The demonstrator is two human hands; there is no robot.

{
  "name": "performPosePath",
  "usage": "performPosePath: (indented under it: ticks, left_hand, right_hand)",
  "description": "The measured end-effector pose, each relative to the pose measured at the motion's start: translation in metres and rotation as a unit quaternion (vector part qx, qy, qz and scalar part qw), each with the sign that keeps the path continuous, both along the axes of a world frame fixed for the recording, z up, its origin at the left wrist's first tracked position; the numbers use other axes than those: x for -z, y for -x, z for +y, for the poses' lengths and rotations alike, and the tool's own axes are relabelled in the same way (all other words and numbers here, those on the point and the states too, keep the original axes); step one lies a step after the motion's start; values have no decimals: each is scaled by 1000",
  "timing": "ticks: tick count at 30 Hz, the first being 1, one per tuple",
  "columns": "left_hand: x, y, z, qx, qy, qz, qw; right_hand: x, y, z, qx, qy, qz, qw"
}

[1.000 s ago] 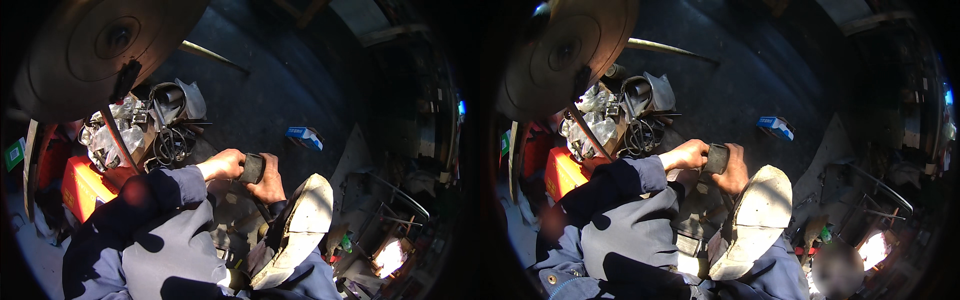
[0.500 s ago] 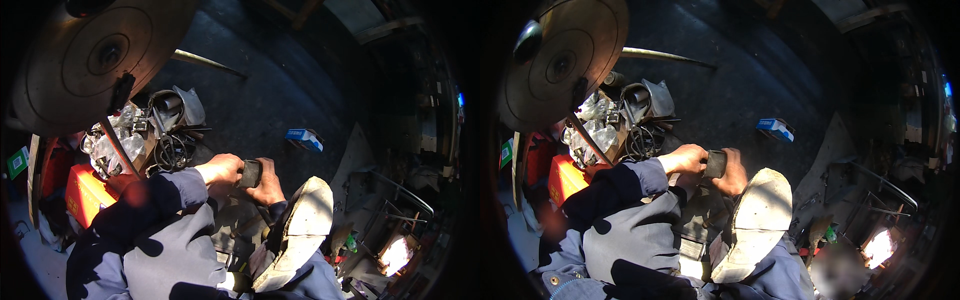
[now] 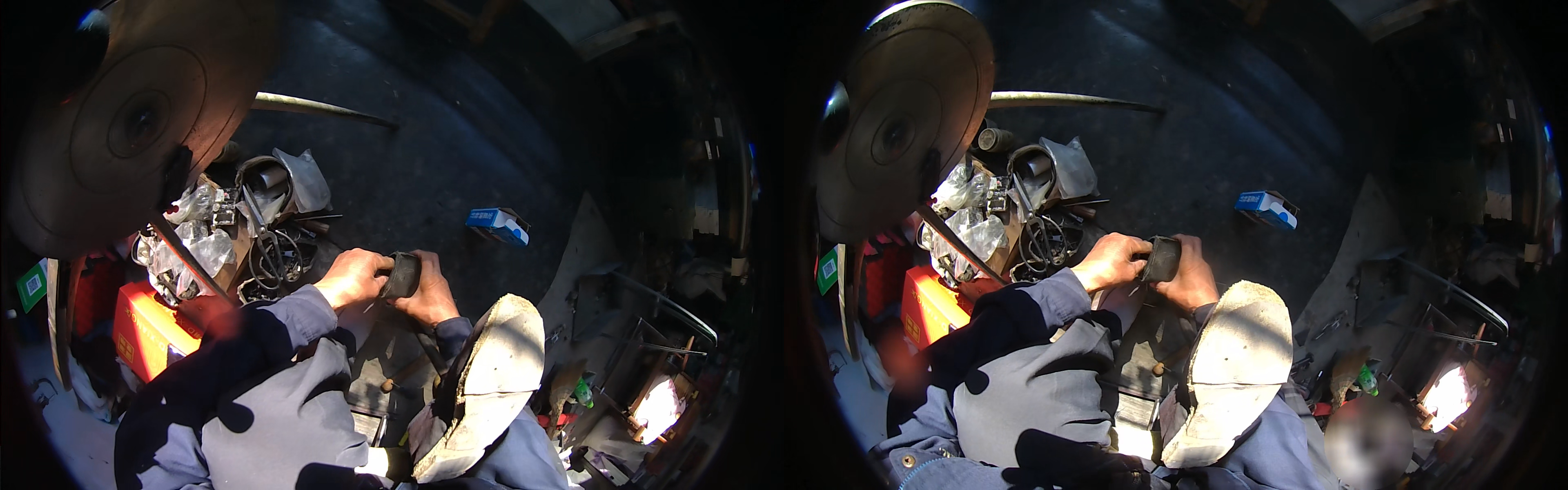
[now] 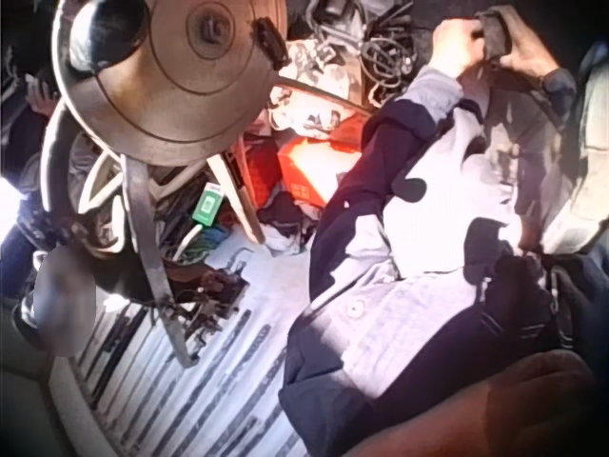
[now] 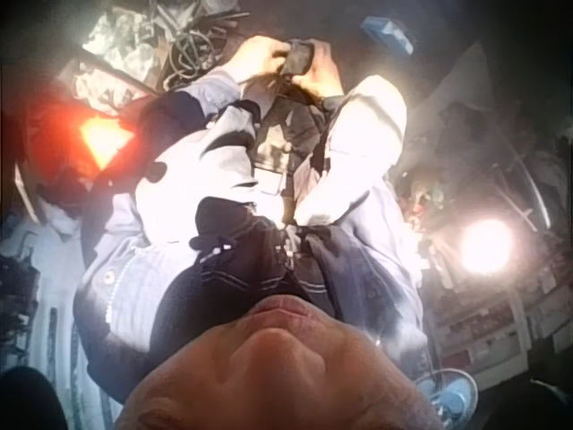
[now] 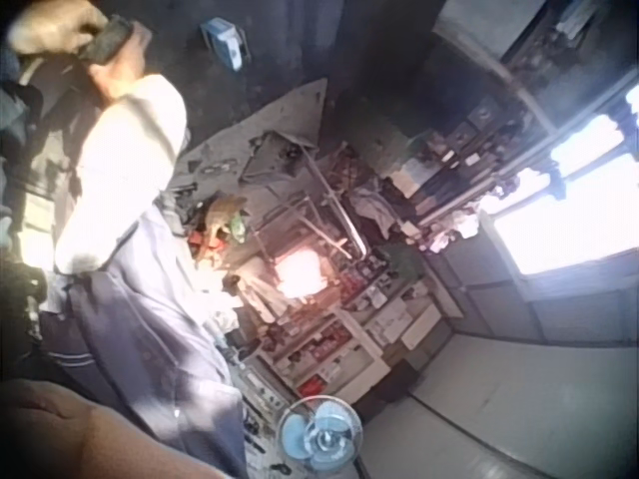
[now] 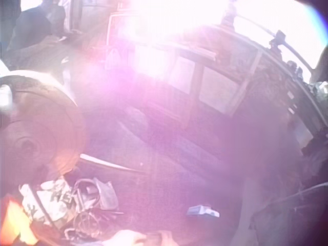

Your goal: The person sits on the floor and uses a hammer and a small metal tool to tap and adjust the sole of a shoe. They repeatedly reposition the shoe and the tool, striking the sole in several places.

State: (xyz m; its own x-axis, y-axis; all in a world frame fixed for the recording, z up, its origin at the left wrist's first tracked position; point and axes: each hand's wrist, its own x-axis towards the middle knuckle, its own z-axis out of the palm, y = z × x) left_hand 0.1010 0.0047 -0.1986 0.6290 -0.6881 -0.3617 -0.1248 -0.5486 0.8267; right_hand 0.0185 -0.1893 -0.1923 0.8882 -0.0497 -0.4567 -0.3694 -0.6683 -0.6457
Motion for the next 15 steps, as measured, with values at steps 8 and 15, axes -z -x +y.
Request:
performPosePath:
  ticks: [8,15]
  left_hand:
    - [15,-16,-15,102,-48,28,993]
    - [25,-6,-28,-11,-4,7,1000]
  right_hand:
    - [2,2,-9,-18,36,35,999]
    - [7,-6,-15,4,27,14,1000]
